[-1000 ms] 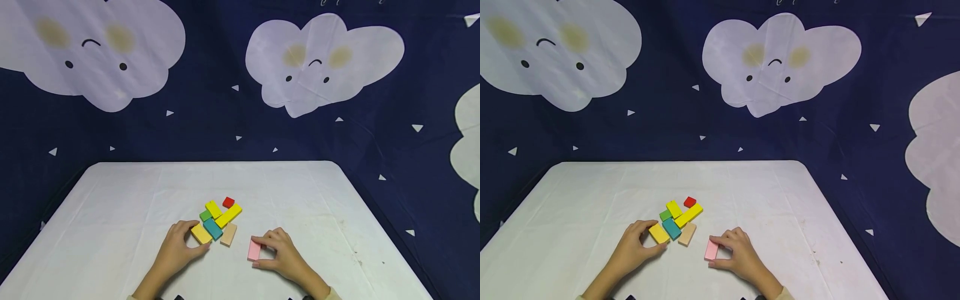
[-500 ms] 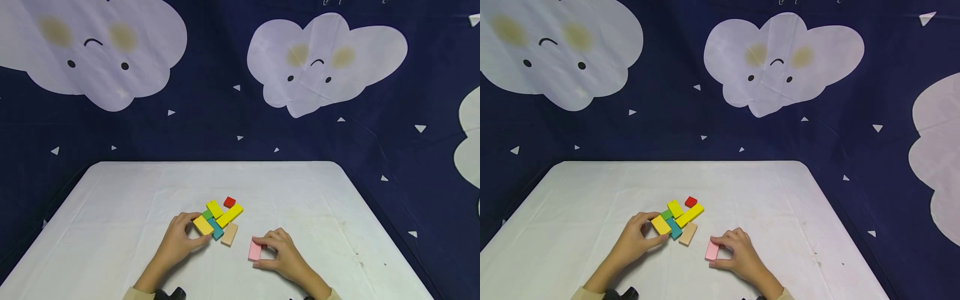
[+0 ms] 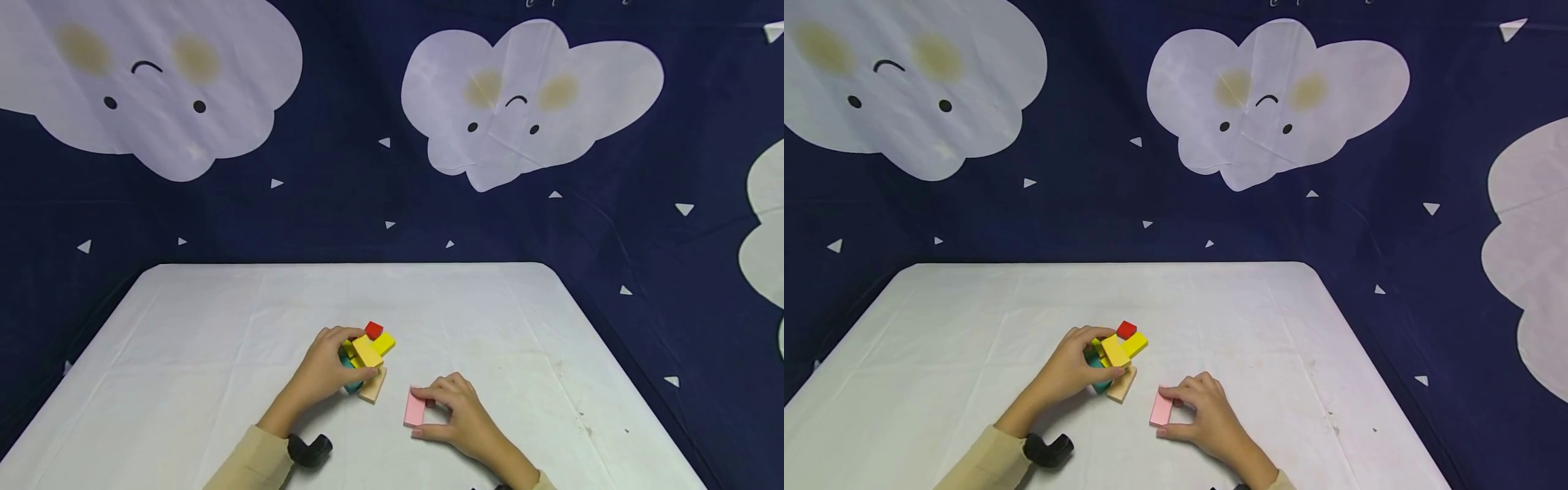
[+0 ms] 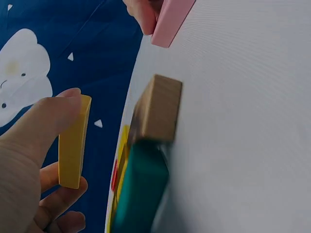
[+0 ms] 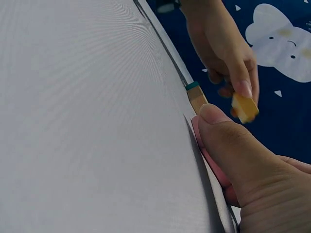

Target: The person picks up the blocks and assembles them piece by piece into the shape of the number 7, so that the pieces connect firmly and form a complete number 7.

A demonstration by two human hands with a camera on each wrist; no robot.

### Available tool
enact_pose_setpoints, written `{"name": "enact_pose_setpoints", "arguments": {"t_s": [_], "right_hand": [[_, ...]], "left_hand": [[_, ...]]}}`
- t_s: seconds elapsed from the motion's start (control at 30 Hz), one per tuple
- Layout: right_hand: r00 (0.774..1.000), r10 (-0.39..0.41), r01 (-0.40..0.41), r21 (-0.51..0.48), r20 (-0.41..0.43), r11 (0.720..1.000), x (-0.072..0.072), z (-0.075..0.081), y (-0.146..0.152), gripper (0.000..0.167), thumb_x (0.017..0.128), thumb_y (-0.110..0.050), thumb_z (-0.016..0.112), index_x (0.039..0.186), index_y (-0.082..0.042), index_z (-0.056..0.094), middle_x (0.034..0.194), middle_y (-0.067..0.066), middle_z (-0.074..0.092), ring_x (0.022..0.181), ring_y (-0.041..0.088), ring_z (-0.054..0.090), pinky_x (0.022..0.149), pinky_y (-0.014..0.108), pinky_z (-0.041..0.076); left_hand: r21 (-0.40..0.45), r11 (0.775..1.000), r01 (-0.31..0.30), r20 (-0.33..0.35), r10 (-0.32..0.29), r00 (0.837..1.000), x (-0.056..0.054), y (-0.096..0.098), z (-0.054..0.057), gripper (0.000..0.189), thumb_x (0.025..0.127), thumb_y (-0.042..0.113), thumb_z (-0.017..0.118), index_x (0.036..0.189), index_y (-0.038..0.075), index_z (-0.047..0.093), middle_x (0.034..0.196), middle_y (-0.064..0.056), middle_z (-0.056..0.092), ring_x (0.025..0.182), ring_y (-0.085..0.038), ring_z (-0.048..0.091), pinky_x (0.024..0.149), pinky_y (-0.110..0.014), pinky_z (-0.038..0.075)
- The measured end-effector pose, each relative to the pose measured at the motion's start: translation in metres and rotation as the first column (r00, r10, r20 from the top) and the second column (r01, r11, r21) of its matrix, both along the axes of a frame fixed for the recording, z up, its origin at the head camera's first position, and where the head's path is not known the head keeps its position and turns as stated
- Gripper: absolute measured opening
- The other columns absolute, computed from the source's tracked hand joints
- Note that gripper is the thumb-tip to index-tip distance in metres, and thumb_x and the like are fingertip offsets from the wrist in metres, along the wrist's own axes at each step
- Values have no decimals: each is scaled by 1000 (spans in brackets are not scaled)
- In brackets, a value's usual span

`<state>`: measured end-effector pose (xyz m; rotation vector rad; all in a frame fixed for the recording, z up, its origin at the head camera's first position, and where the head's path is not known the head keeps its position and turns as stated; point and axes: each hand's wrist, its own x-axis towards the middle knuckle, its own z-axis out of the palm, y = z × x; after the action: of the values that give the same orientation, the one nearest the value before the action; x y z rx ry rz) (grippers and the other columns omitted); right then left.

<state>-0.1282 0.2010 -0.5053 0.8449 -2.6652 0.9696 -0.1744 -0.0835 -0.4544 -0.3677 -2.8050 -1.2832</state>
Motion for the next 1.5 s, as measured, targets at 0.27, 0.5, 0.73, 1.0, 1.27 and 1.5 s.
{"name": "enact_pose_setpoints", "arguments": {"t_s": [0.27,0.5,0.73,1.0,1.27,1.5], "right_hand": [[999,24,-24,7,-27,1000,0,1,-1,56,73,-55,80,123,-33,69,100,-27,58,92,-2,39,80,26,36],[1000,11,-11,6,-19,1000,0,1,-1,57,70,-54,83,122,-35,69,99,-29,57,92,-3,40,81,26,36],[999,21,-20,4,-48,1000,-1,-1,0,56,70,-55,82,120,-34,70,97,-29,57,92,-4,42,82,26,37],[994,33,-35,-18,-103,999,-2,-3,0,52,69,-53,84,114,-32,71,95,-27,59,89,-4,44,87,29,37],[994,31,-35,-32,-104,999,-1,-2,0,52,67,-53,84,113,-32,71,95,-25,59,89,-3,44,88,29,36],[993,40,-44,-38,-110,998,-2,-2,1,51,68,-51,85,113,-31,71,94,-24,60,89,-2,45,88,29,35]], "left_hand": [[-73,994,76,-22,-77,997,-18,24,2,69,69,45,89,128,20,65,121,4,66,107,-19,54,96,-44,42],[-165,973,161,15,-161,987,-30,42,2,67,72,46,87,129,18,65,123,2,67,109,-17,53,96,-40,41],[-189,960,207,61,-199,978,-34,57,4,67,73,44,87,131,19,64,120,1,66,102,-16,52,87,-33,40],[-227,940,254,60,-246,967,-39,67,2,70,71,39,89,134,22,62,125,4,67,99,-13,49,88,-30,41],[-274,909,315,92,-301,949,-41,73,1,66,71,39,89,131,25,65,112,6,66,90,-10,45,77,-23,41],[-297,889,349,63,-346,936,-42,75,1,62,72,40,88,128,23,68,124,6,68,96,-12,46,83,-25,40]]}}
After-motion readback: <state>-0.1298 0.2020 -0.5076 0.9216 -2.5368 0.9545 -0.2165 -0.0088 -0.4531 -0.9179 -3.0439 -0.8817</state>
